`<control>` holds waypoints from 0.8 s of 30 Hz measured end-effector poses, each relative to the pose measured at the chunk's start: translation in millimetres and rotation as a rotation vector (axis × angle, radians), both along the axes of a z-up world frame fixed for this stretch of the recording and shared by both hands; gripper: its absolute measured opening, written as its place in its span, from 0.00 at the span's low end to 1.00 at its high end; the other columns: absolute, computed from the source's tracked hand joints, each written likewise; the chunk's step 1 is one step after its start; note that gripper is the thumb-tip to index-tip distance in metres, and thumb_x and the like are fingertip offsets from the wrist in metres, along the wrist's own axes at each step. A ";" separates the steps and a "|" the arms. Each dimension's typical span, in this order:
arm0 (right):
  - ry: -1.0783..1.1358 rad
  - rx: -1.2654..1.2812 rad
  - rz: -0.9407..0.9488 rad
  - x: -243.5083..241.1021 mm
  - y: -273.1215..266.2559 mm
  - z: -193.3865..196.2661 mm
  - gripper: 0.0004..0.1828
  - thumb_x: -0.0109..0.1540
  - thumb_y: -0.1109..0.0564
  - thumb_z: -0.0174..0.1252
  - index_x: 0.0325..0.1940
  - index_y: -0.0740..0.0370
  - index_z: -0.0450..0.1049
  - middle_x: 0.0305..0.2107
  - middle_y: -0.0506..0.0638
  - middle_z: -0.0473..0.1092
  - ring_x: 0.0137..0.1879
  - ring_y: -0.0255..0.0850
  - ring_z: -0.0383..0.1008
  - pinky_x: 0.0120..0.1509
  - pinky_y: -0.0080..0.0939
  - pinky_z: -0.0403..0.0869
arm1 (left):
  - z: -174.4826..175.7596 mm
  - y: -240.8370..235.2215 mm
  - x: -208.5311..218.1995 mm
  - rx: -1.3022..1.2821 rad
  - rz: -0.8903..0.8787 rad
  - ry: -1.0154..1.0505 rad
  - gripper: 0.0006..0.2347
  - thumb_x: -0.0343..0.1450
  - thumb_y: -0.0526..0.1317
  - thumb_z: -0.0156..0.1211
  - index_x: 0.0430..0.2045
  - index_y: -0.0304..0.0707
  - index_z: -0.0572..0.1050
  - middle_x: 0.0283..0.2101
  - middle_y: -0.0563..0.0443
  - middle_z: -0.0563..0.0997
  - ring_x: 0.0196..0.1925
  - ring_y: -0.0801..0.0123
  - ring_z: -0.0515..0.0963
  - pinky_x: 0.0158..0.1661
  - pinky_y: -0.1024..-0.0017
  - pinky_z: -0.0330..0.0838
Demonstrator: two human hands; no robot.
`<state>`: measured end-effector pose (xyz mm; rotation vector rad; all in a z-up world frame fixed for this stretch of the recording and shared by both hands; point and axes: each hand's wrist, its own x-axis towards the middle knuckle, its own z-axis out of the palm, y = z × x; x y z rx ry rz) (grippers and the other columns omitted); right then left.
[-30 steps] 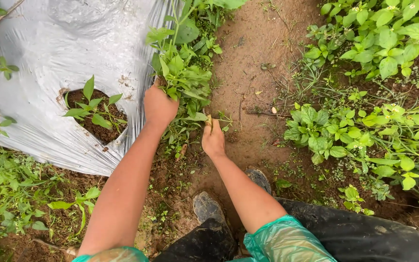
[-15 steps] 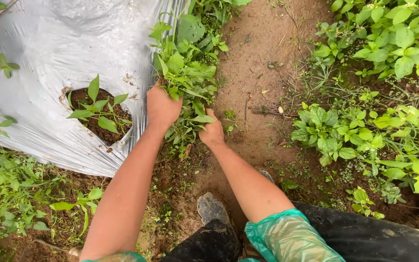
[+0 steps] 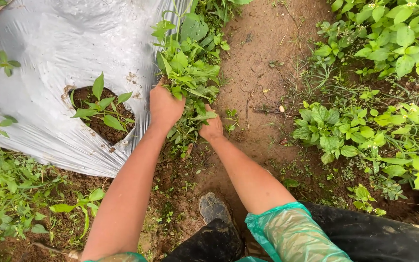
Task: Using a hand sickle and hands to clear weeds and arrange plant stems around a hole in plastic mulch in a field.
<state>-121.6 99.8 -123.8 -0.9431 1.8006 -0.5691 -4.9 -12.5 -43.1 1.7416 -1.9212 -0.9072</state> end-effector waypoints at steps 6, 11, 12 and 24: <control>0.002 -0.190 -0.192 13.8 30.0 -62.9 0.15 0.72 0.59 0.41 0.62 0.61 0.62 0.28 0.62 0.70 0.27 0.54 0.68 0.30 0.54 0.65 | -5.0 -1.5 0.9 -0.012 -0.008 0.030 0.13 0.71 0.39 0.65 0.24 0.21 0.81 0.21 0.28 0.80 0.33 0.31 0.84 0.28 0.51 0.76; 0.013 -0.245 -0.105 -4.3 10.6 -17.1 0.16 0.67 0.67 0.48 0.57 0.56 0.63 0.28 0.59 0.68 0.26 0.52 0.66 0.30 0.50 0.63 | 21.6 7.1 -2.4 -0.019 -0.023 0.057 0.12 0.72 0.38 0.64 0.27 0.20 0.80 0.22 0.27 0.80 0.33 0.31 0.84 0.29 0.49 0.76; 0.017 -0.267 -0.044 -8.2 8.3 -12.3 0.18 0.65 0.68 0.50 0.58 0.56 0.63 0.28 0.59 0.69 0.26 0.52 0.65 0.30 0.49 0.63 | 35.6 9.9 -6.3 -0.035 -0.033 0.085 0.12 0.73 0.37 0.63 0.29 0.20 0.79 0.23 0.27 0.81 0.34 0.34 0.84 0.30 0.48 0.75; -0.048 -0.107 -0.120 -13.8 8.8 1.7 0.16 0.74 0.53 0.34 0.59 0.59 0.65 0.26 0.58 0.69 0.25 0.48 0.67 0.30 0.52 0.66 | 39.1 14.1 3.7 -0.002 -0.063 0.088 0.11 0.73 0.37 0.64 0.28 0.21 0.79 0.22 0.29 0.80 0.32 0.37 0.84 0.30 0.49 0.76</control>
